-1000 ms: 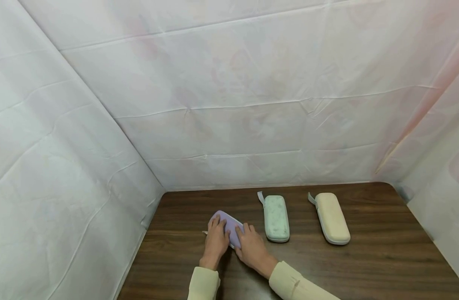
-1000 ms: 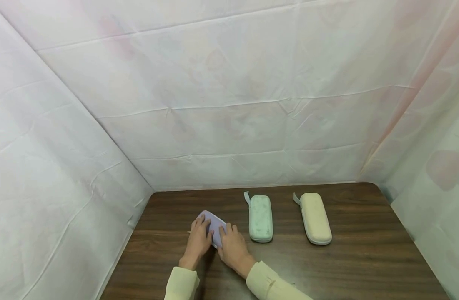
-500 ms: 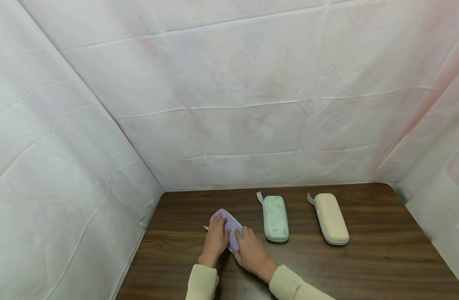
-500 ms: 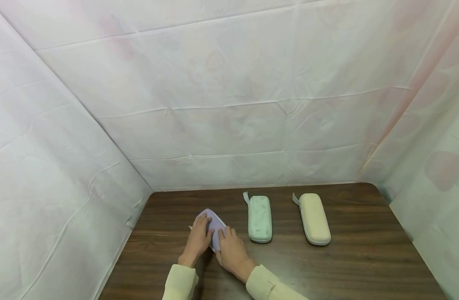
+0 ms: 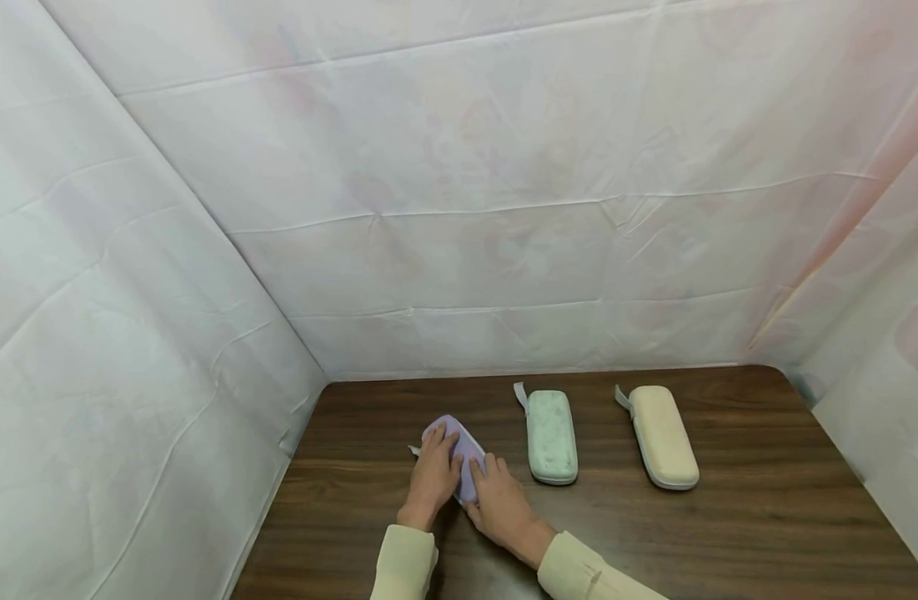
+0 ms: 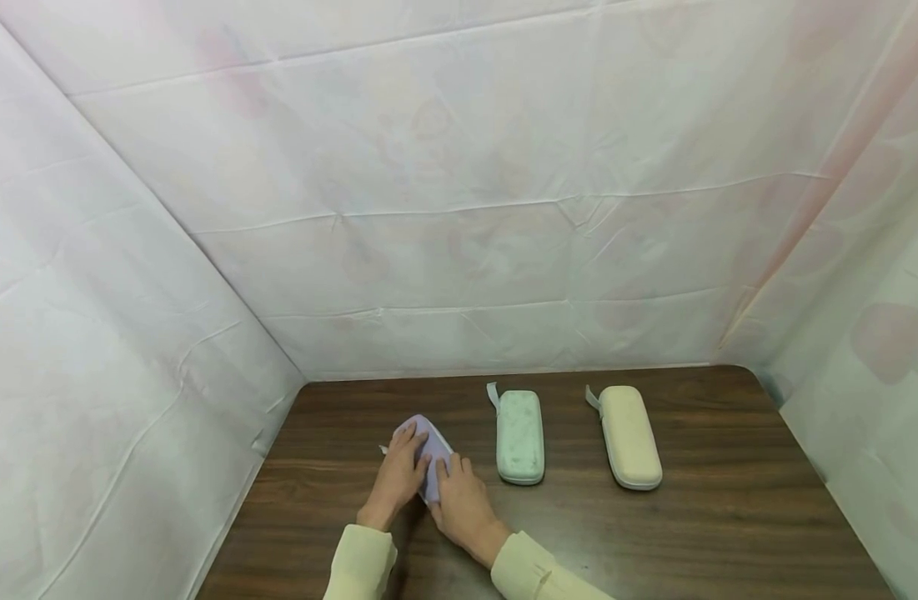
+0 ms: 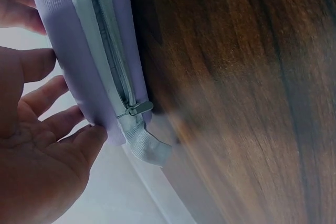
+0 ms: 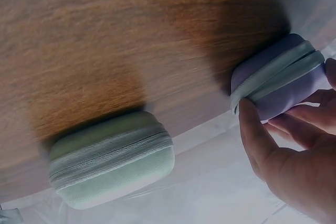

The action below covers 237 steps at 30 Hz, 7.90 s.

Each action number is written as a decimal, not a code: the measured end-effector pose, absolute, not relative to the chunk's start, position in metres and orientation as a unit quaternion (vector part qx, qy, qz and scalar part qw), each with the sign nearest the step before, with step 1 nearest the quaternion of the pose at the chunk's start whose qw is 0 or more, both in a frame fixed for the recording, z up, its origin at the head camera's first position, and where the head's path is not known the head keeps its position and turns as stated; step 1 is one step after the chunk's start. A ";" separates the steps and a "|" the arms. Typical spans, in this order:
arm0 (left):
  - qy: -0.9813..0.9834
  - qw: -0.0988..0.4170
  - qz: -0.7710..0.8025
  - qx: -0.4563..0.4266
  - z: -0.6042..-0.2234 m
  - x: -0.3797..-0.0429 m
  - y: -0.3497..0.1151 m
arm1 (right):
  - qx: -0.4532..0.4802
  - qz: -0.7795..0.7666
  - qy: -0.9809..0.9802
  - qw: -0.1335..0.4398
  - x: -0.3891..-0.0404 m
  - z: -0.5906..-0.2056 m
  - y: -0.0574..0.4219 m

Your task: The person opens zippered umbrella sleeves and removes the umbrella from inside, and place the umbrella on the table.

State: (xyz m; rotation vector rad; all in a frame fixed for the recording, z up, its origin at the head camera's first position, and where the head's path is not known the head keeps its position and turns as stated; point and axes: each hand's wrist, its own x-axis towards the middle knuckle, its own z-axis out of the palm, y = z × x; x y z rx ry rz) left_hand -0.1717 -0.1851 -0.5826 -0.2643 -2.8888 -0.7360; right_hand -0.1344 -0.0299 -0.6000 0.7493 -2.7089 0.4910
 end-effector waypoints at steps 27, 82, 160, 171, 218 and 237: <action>-0.950 0.046 -0.286 -0.119 -0.583 -0.182 -0.184 | 0.240 0.183 -0.942 0.149 -0.128 -0.603 -0.039; -0.918 -0.039 -0.362 -0.159 -0.579 -0.194 -0.190 | 0.201 0.182 -0.944 0.188 -0.120 -0.609 -0.058; -0.866 0.134 -0.472 0.094 -0.577 -0.138 -0.204 | 0.132 0.504 -0.853 0.032 -0.147 -0.622 -0.021; -0.845 0.154 -0.503 0.096 -0.575 -0.134 -0.224 | 0.090 0.559 -0.824 0.002 -0.150 -0.622 -0.019; -0.832 0.170 -0.498 0.176 -0.575 -0.126 -0.235 | 0.104 0.407 -0.906 0.053 -0.142 -0.597 -0.074; -0.825 0.161 -0.517 0.164 -0.576 -0.125 -0.233 | 0.058 0.360 -0.930 0.045 -0.145 -0.591 -0.091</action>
